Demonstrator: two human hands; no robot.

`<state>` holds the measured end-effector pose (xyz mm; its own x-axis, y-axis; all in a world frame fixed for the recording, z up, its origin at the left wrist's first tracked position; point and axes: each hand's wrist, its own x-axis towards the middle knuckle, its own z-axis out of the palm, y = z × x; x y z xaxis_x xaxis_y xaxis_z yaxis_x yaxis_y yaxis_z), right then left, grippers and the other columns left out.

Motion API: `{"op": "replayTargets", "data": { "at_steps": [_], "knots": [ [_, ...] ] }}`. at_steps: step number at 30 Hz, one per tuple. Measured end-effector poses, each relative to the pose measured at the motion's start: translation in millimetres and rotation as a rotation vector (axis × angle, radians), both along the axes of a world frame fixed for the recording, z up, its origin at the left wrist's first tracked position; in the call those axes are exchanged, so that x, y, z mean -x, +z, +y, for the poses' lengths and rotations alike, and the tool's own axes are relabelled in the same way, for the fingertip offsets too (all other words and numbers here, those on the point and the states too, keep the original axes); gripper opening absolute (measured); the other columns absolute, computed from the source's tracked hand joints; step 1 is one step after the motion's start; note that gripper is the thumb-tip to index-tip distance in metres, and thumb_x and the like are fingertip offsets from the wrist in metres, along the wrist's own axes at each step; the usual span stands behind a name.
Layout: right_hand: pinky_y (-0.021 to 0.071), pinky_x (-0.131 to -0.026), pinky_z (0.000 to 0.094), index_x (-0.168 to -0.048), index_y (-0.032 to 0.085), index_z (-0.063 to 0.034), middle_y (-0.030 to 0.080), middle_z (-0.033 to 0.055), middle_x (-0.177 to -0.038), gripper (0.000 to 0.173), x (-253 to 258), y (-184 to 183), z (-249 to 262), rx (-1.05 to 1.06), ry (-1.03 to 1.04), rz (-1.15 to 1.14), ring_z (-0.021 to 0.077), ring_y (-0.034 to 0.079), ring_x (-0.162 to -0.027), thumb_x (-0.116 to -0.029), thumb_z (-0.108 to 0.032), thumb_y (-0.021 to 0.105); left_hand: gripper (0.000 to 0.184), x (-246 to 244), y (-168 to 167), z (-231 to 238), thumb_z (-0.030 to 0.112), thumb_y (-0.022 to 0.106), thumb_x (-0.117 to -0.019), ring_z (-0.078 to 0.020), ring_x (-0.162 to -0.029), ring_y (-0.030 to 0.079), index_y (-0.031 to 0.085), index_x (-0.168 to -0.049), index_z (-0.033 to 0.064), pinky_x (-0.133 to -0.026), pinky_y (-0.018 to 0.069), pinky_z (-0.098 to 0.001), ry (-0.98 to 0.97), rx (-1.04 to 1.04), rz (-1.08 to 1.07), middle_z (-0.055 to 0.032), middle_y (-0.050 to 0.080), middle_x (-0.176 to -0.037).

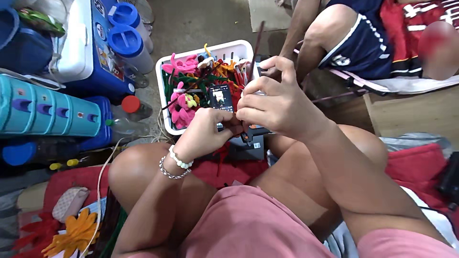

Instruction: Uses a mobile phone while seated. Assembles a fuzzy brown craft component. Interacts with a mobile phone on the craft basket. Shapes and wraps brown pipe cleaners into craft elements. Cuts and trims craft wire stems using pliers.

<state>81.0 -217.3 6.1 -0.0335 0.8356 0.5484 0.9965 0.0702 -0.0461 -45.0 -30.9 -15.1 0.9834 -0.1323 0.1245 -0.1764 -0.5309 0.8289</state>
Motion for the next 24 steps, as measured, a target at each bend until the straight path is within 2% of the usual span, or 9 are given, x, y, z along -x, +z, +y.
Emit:
{"op": "replayTargets", "data": {
  "at_steps": [2,4,6,8,10,16,21,24],
  "knots": [
    [0.0291,-0.113,0.0601,-0.095,0.077,-0.0124,0.073,0.0073,-0.101,0.019,-0.4,-3.3,0.0,0.000,-0.025,-0.017,0.0302,0.063,-0.114,-0.0967,-0.002,0.061,0.005,-0.4,-4.7,-1.0,0.014,0.073,-0.0906,0.0006,-0.075,0.068,0.076,-0.087,0.0105,-0.071,0.0570,-0.0210,0.028,-0.027,-0.004,0.0059,0.073,-0.080],
    [0.0346,-0.109,0.0570,-0.103,0.077,-0.0114,0.071,0.0111,-0.111,0.011,-4.3,-7.9,-0.7,-0.029,-0.092,0.015,0.0313,0.063,-0.112,-0.0980,-0.013,0.067,0.008,-1.6,-5.0,-1.6,0.015,0.071,-0.0932,-0.0012,-0.078,0.069,0.077,-0.092,0.0099,-0.075,0.0582,-0.0237,0.097,-0.014,0.014,0.0044,0.074,-0.084],
    [0.0417,-0.103,0.0543,-0.107,0.075,-0.0067,0.071,0.0143,-0.110,0.017,-7.2,-10.8,-2.1,-0.068,-0.186,0.124,0.0317,0.065,-0.108,-0.0961,-0.020,0.072,0.011,-2.4,-1.3,-2.4,0.015,0.069,-0.0975,-0.0037,-0.080,0.069,0.077,-0.099,0.0079,-0.075,0.0584,-0.0245,0.181,0.067,0.057,0.0017,0.075,-0.089],
    [0.0486,-0.096,0.0484,-0.102,0.073,-0.0027,0.073,0.0129,-0.101,0.018,-5.2,-12.1,-1.0,-0.131,-0.251,0.273,0.0276,0.069,-0.099,-0.0951,-0.019,0.073,0.013,-2.5,1.3,-2.1,0.015,0.065,-0.1002,-0.0056,-0.080,0.068,0.075,-0.103,0.0071,-0.074,0.0575,-0.0236,0.234,0.144,0.042,0.0001,0.073,-0.091],
    [0.0526,-0.093,0.0429,-0.097,0.076,-0.0029,0.075,0.0105,-0.097,0.014,0.6,-14.1,0.9,-0.178,-0.281,0.393,0.0248,0.070,-0.097,-0.0954,-0.016,0.073,0.014,-2.4,3.1,-3.4,0.016,0.064,-0.1014,-0.0062,-0.077,0.067,0.073,-0.105,0.0066,-0.070,0.0569,-0.0220,0.296,0.202,0.009,-0.0007,0.072,-0.091],
    [0.0574,-0.091,0.0331,-0.101,0.079,-0.0045,0.077,0.0067,-0.103,0.012,13.1,-23.5,6.4,-0.216,-0.276,0.648,0.0144,0.072,-0.100,-0.0948,-0.013,0.072,0.015,1.2,2.5,-7.2,0.018,0.063,-0.1027,-0.0063,-0.073,0.067,0.072,-0.108,0.0078,-0.064,0.0562,-0.0204,0.387,0.315,0.012,-0.0006,0.071,-0.090],
    [0.0558,-0.092,0.0345,-0.105,0.079,-0.0021,0.075,0.0130,-0.105,0.015,22.0,-25.5,11.0,-0.228,-0.261,0.439,0.0221,0.071,-0.101,-0.0958,-0.009,0.070,0.013,-1.5,-4.5,-4.4,0.015,0.064,-0.1017,-0.0061,-0.068,0.066,0.072,-0.100,0.0054,-0.061,0.0558,-0.0205,0.375,0.291,-0.078,-0.0011,0.071,-0.084],
    [0.0561,-0.092,0.0280,-0.104,0.078,-0.0003,0.072,0.0142,-0.107,0.016,23.3,-27.8,14.1,-0.219,-0.225,0.512,0.0191,0.069,-0.103,-0.0929,-0.011,0.074,0.014,-0.5,-3.1,-1.7,0.016,0.064,-0.1012,-0.0058,-0.066,0.065,0.072,-0.098,0.0058,-0.058,0.0550,-0.0207,0.394,0.261,-0.096,-0.0006,0.071,-0.082]
  ]
}}
